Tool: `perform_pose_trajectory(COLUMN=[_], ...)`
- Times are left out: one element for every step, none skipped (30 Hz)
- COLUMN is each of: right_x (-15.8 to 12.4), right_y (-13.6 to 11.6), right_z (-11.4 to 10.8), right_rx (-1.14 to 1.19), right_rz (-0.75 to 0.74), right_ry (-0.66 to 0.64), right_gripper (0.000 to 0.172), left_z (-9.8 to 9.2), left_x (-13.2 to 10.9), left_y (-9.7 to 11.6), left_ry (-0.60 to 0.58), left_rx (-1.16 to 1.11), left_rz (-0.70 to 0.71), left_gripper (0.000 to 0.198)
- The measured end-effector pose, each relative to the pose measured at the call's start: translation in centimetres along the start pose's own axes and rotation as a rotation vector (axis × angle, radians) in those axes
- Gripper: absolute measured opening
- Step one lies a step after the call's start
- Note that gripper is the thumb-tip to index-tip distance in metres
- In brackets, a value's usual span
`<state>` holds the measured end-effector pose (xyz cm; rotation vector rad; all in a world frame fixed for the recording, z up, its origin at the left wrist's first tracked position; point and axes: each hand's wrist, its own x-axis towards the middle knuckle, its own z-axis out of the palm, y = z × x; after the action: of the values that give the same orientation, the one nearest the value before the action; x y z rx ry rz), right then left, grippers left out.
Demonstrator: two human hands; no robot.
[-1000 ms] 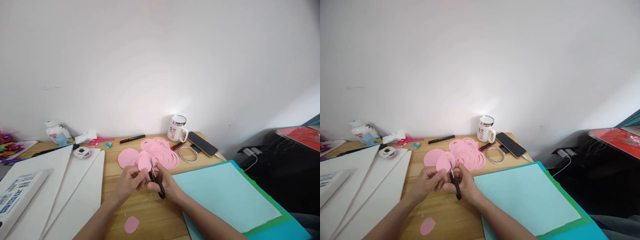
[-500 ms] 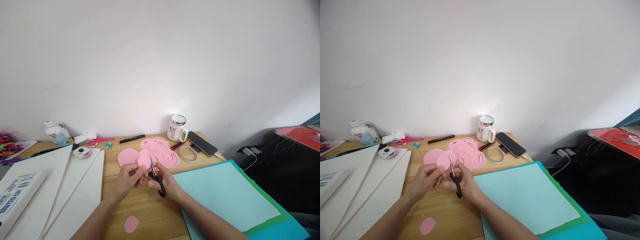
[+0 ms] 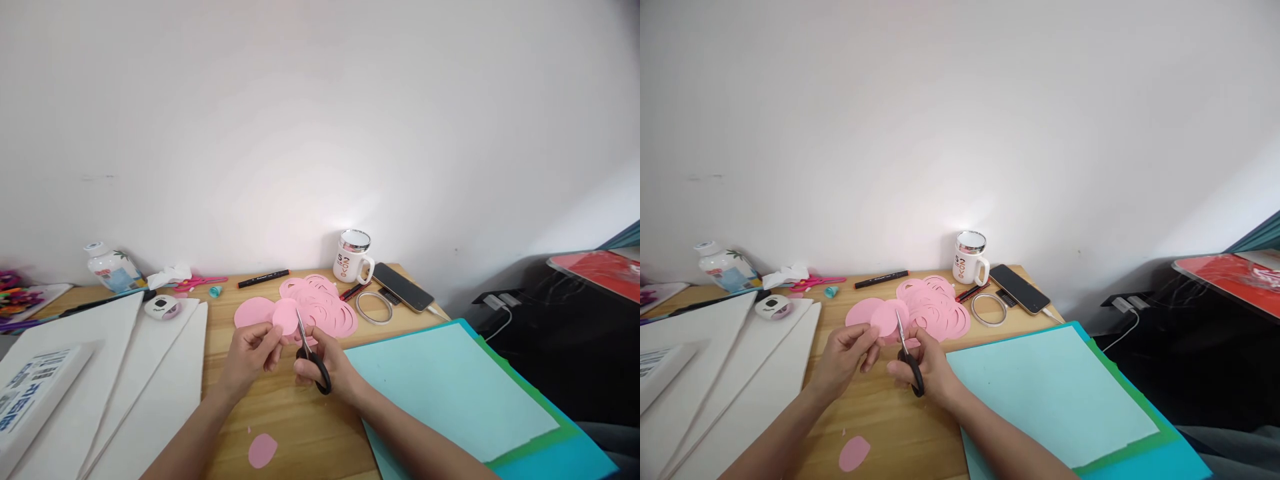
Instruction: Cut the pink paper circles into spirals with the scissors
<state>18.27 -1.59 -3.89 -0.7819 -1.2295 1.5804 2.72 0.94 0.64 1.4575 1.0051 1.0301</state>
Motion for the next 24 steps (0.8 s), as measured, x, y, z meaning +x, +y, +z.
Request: perform_pose_trajectory(right_x=[0.0, 0.0, 0.0, 0.0, 0.0, 0.0, 0.0, 0.0, -0.1, -0.1, -0.1, -0.1, -0.1, -0.1, -0.1, -0.1, -0.1, -0.1, 0.0, 0.0, 0.0, 0.0, 0.1, 0.1], right_y=[0.1, 0.2, 0.2, 0.3, 0.2, 0.2, 0.1, 0.0, -0.1, -0.1, -0.1, -0.1, -0.1, 0.0, 0.0, 0.1, 0.0, -0.1, -0.2, -0.4, -0.6, -0.8, -0.9, -1.0], right_z=[0.0, -0.1, -0.1, -0.1, -0.1, -0.1, -0.1, 0.0, 0.0, 0.0, 0.1, 0.1, 0.1, 0.2, 0.2, 0.2, 0.3, 0.3, 0.4, 0.5, 0.5, 0.6, 0.7, 0.7], right_rx=[-0.014, -0.029, -0.040, -0.044, -0.045, -0.046, -0.044, -0.040, -0.036, -0.031, -0.026, -0.024, -0.024, -0.027, -0.030, -0.032, -0.033, -0.028, -0.017, -0.002, 0.016, 0.032, 0.045, 0.051], right_rz=[-0.003, -0.004, -0.003, -0.003, -0.002, 0.000, -0.001, -0.001, 0.000, 0.001, 0.003, 0.005, 0.007, 0.010, 0.012, 0.013, 0.008, -0.001, -0.013, -0.023, -0.034, -0.041, -0.045, -0.048], right_ry=[0.004, 0.007, 0.010, 0.012, 0.014, 0.017, 0.023, 0.027, 0.028, 0.023, 0.013, 0.000, -0.014, -0.026, -0.033, -0.036, -0.036, -0.035, -0.037, -0.043, -0.052, -0.060, -0.068, -0.073], right_gripper=[0.049, 0.048, 0.047, 0.047, 0.047, 0.048, 0.048, 0.049, 0.050, 0.051, 0.053, 0.053, 0.054, 0.054, 0.055, 0.055, 0.054, 0.054, 0.055, 0.055, 0.056, 0.057, 0.057, 0.058], left_z=[-0.1, -0.1, -0.1, -0.1, -0.1, 0.0, 0.1, 0.3, 0.5, 0.7, 0.9, 1.1, 1.2, 1.3, 1.4, 1.3, 1.3, 1.2, 1.1, 1.1, 1.0, 1.0, 1.0, 0.9], left_x=[0.0, 0.1, 0.1, 0.1, 0.1, 0.0, -0.1, -0.2, -0.3, -0.4, -0.5, -0.6, -0.7, -0.7, -0.7, -0.6, -0.6, -0.6, -0.5, -0.5, -0.5, -0.5, -0.5, -0.5], left_y=[-0.1, -0.2, -0.2, -0.3, -0.2, -0.1, 0.0, 0.2, 0.4, 0.5, 0.6, 0.7, 0.7, 0.7, 0.6, 0.5, 0.3, 0.2, 0.1, 0.0, -0.1, -0.1, -0.1, -0.1], left_ry=[0.015, 0.033, 0.055, 0.073, 0.085, 0.087, 0.076, 0.051, 0.020, -0.010, -0.031, -0.041, -0.039, -0.031, -0.022, -0.018, -0.025, -0.041, -0.063, -0.092, -0.118, -0.137, -0.149, -0.155], left_rx=[-0.010, -0.018, -0.024, -0.027, -0.022, -0.005, 0.021, 0.055, 0.090, 0.121, 0.140, 0.147, 0.143, 0.131, 0.113, 0.095, 0.080, 0.068, 0.055, 0.041, 0.024, 0.005, -0.013, -0.026], left_rz=[0.011, 0.020, 0.027, 0.032, 0.032, 0.031, 0.028, 0.022, 0.017, 0.015, 0.017, 0.016, 0.011, 0.001, -0.012, -0.027, -0.043, -0.055, -0.066, -0.079, -0.093, -0.107, -0.117, -0.123], left_gripper=[0.036, 0.035, 0.035, 0.035, 0.035, 0.035, 0.035, 0.035, 0.035, 0.036, 0.038, 0.039, 0.040, 0.040, 0.039, 0.039, 0.038, 0.038, 0.038, 0.039, 0.039, 0.040, 0.040, 0.040])
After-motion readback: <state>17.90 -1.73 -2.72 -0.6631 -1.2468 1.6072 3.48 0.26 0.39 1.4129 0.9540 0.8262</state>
